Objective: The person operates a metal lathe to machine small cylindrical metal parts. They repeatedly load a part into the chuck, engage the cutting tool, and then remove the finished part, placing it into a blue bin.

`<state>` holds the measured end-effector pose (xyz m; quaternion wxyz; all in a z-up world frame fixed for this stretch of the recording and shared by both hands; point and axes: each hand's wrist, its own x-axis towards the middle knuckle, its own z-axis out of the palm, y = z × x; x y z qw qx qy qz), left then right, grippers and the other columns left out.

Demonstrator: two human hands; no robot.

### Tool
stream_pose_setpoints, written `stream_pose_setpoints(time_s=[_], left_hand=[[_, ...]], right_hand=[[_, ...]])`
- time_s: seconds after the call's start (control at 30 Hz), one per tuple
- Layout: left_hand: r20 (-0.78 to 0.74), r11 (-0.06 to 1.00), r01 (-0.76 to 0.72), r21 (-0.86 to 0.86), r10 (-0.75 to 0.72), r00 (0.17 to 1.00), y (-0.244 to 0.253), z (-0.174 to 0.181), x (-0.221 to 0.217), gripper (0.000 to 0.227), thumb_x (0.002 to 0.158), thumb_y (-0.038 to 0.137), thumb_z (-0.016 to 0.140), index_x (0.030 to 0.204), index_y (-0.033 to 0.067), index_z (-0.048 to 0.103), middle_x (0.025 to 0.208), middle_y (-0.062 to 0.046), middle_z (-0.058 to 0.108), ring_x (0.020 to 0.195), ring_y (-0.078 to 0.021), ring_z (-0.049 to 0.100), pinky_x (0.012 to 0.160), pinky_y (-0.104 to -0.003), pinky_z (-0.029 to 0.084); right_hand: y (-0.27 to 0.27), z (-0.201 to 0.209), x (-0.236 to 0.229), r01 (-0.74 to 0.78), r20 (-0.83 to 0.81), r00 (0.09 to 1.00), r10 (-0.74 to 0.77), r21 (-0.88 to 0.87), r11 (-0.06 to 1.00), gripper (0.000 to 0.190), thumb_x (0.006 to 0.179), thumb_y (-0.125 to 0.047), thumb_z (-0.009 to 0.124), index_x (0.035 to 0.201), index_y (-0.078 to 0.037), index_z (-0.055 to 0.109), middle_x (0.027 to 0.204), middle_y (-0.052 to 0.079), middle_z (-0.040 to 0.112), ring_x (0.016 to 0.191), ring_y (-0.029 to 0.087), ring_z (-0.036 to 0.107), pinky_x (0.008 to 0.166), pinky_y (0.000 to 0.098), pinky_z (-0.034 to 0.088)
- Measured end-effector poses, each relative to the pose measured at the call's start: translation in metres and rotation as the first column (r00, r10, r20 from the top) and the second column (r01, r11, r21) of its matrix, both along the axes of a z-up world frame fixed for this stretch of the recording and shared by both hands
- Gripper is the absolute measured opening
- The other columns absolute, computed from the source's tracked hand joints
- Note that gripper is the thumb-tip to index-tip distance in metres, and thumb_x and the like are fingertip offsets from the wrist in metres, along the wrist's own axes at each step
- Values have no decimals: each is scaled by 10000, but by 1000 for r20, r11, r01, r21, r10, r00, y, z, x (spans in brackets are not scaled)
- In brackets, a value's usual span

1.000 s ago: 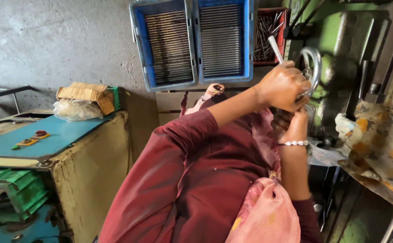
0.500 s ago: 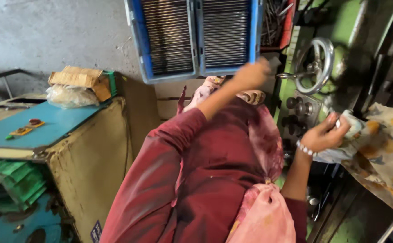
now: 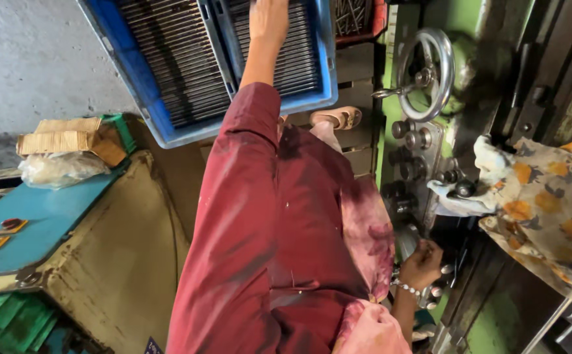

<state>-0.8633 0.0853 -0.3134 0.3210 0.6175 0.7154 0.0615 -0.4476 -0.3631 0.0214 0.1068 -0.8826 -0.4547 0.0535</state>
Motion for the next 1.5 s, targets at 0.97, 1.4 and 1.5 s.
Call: stream_pose_setpoints(time_s=[0.97, 1.4, 1.5], left_hand=[[26, 989, -85, 117, 82, 996, -219, 53, -150, 459, 793, 131, 820, 1222, 82, 662, 1308, -188, 594, 1268, -441, 491, 1045, -480, 454], [21, 963, -79, 258, 76, 997, -216, 71, -144, 163, 854, 33, 705, 997, 105, 678, 986, -145, 726, 983, -389, 670, 875, -495, 526], [188, 937, -254, 242, 211, 959, -210, 108, -125, 262, 883, 1, 588, 1117, 106, 638, 1000, -123, 747, 922, -365, 707, 784, -496, 549]], right_hand=[[56, -21, -9, -233, -58, 970, 234, 36, 972, 84, 1046, -62, 713, 1084, 11, 699, 955, 200, 737, 830, 311, 740, 735, 397, 574], [47, -17, -14, -221, -79, 971, 225, 51, 974, 84, 1061, -94, 688, 1099, -20, 687, 944, 184, 726, 822, 316, 740, 732, 399, 571], [66, -11, -25, -355, -39, 932, 360, 102, 929, 127, 1105, -147, 694, 1079, -25, 677, 993, 193, 718, 847, 360, 720, 745, 412, 566]])
